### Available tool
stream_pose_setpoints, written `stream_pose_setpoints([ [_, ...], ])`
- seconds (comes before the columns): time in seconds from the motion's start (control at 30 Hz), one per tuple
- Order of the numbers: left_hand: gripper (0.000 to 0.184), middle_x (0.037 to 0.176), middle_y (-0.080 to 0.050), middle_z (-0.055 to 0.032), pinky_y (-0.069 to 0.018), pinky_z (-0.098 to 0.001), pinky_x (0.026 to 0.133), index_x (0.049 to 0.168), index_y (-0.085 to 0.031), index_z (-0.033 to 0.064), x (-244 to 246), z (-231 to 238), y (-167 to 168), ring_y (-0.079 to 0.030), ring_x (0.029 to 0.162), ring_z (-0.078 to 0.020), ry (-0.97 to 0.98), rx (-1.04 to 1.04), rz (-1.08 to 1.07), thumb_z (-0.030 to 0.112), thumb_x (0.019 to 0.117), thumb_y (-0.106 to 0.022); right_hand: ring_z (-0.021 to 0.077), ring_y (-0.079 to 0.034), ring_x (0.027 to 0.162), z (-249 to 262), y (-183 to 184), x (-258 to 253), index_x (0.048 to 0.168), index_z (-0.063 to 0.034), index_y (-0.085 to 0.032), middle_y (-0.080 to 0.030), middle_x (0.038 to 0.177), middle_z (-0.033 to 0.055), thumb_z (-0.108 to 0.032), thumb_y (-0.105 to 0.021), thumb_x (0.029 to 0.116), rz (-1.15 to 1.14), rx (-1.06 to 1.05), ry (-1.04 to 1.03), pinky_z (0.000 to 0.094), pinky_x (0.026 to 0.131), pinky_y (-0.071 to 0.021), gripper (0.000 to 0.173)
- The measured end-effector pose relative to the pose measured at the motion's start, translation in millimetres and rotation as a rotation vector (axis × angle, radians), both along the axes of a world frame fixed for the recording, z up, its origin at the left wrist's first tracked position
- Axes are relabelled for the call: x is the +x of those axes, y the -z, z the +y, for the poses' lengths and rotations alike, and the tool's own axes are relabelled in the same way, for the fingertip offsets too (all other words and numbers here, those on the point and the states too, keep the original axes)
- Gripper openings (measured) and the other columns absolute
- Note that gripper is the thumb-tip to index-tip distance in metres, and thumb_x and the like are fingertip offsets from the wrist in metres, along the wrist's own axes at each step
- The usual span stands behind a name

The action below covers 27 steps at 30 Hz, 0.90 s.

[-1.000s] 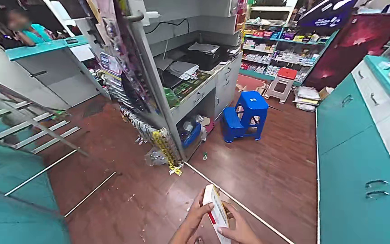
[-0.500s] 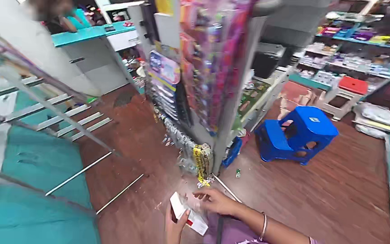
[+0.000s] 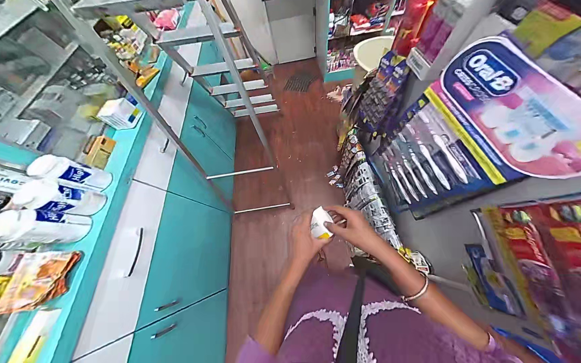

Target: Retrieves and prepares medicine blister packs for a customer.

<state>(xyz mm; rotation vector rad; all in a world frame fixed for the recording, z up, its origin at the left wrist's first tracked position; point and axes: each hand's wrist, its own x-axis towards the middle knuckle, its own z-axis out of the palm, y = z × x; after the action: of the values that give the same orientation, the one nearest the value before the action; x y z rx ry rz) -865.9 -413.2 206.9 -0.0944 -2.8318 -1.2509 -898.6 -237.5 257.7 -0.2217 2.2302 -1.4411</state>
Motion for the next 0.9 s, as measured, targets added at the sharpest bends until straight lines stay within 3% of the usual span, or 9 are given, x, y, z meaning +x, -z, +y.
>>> stream_pose_setpoints([
  [0.23, 0.077, 0.116, -0.073, -0.0198, -0.0531, -0.0588, 0.093, 0.123, -0.069, -0.0039, -174, -17, -15, -0.070, 0.107, -0.0387, 0.124, -0.034, 0.167, 0.035, 0.0606, -0.093, 0.0149, -0.073, 0.100, -6, -15, -151, 0.138, -0.0017, -0.060, -0.071, 0.122, 0.0139, -0.021, -0.071, 0.0956, 0.082, -0.028, 0.092, 0.0304, 0.089, -0.0598, 0.048],
  [0.3, 0.082, 0.118, -0.071, -0.0232, -0.0512, -0.0560, 0.099, 0.126, -0.064, -0.0091, -229, -18, -12, -0.068, 0.111, -0.0383, 0.121, 0.096, 0.097, 0.034, 0.0625, -0.093, 0.0145, -0.072, 0.100, -4, -10, -203, 0.132, -0.0001, -0.065, -0.071, 0.121, 0.0144, -0.016, -0.062, 0.1008, 0.118, -0.076, 0.120, 0.0303, 0.089, -0.0589, 0.035],
  [0.37, 0.092, 0.124, -0.067, -0.0235, -0.0505, -0.0456, 0.104, 0.137, -0.054, -0.0104, -291, -23, -8, -0.066, 0.116, -0.0297, 0.183, 0.284, -0.116, 0.036, 0.0673, -0.091, 0.0119, -0.070, 0.101, 0, 1, -262, 0.129, -0.0011, -0.066, -0.070, 0.122, 0.0127, -0.012, -0.054, 0.1038, 0.180, -0.096, 0.118, 0.0288, 0.090, -0.0571, 0.030],
  [0.4, 0.094, 0.129, -0.064, -0.0224, -0.0495, -0.0397, 0.105, 0.142, -0.049, -0.0099, -327, -27, -6, -0.064, 0.119, -0.0244, 0.254, 0.394, -0.228, 0.033, 0.0689, -0.090, 0.0122, -0.068, 0.108, 4, 8, -296, 0.132, -0.0034, -0.065, -0.068, 0.127, 0.0117, -0.011, -0.054, 0.1035, 0.232, -0.088, 0.087, 0.0292, 0.094, -0.0561, 0.031],
  [0.47, 0.096, 0.131, -0.062, -0.0212, -0.0500, -0.0336, 0.104, 0.145, -0.041, -0.0117, -402, -30, 0, -0.063, 0.118, -0.0176, 0.407, 0.565, -0.369, 0.024, 0.0687, -0.086, 0.0234, -0.058, 0.131, 14, 18, -370, 0.140, -0.0068, -0.062, -0.059, 0.143, 0.0151, -0.007, -0.059, 0.0988, 0.354, -0.048, -0.030, 0.0400, 0.108, -0.0493, 0.041],
  [0.53, 0.089, 0.130, -0.063, -0.0176, -0.0507, -0.0300, 0.102, 0.146, -0.040, -0.0111, -485, -29, 0, -0.063, 0.114, -0.0119, 0.565, 0.657, -0.488, 0.015, 0.0713, -0.081, 0.0313, -0.051, 0.139, 26, 15, -448, 0.139, -0.0105, -0.065, -0.055, 0.149, 0.0160, -0.003, -0.063, 0.0937, 0.398, 0.010, -0.132, 0.0499, 0.115, -0.0420, 0.046],
  [0.63, 0.084, 0.130, -0.061, -0.0125, -0.0490, -0.0281, 0.100, 0.145, -0.042, -0.0086, -611, -30, -1, -0.060, 0.112, -0.0078, 0.783, 0.701, -0.668, 0.015, 0.0715, -0.076, 0.0290, -0.059, 0.132, 40, -6, -555, 0.130, -0.0081, -0.071, -0.064, 0.139, 0.0152, -0.003, -0.063, 0.0929, 0.365, 0.031, -0.256, 0.0468, 0.111, -0.0461, 0.039],
  [0.77, 0.086, 0.116, -0.069, 0.0026, -0.0534, -0.0232, 0.092, 0.143, -0.045, -0.0030, -746, -36, -16, -0.066, 0.100, -0.0005, 0.946, 0.675, -0.868, 0.019, 0.0676, -0.080, 0.0325, -0.064, 0.122, 42, -27, -674, 0.122, -0.0028, -0.074, -0.071, 0.124, 0.0183, -0.011, -0.069, 0.0937, 0.337, 0.032, -0.321, 0.0474, 0.109, -0.0455, 0.030],
  [0.9, 0.088, 0.116, -0.068, -0.0004, -0.0521, -0.0229, 0.089, 0.133, -0.054, -0.0015, -869, -41, 3, -0.063, 0.101, -0.0013, 0.914, 0.577, -0.945, 0.026, 0.0569, -0.089, 0.0331, -0.068, 0.112, 30, -18, -794, 0.124, -0.0032, -0.073, -0.074, 0.115, 0.0193, -0.015, -0.072, 0.0938, 0.398, 0.023, -0.423, 0.0471, 0.104, -0.0503, 0.032],
])
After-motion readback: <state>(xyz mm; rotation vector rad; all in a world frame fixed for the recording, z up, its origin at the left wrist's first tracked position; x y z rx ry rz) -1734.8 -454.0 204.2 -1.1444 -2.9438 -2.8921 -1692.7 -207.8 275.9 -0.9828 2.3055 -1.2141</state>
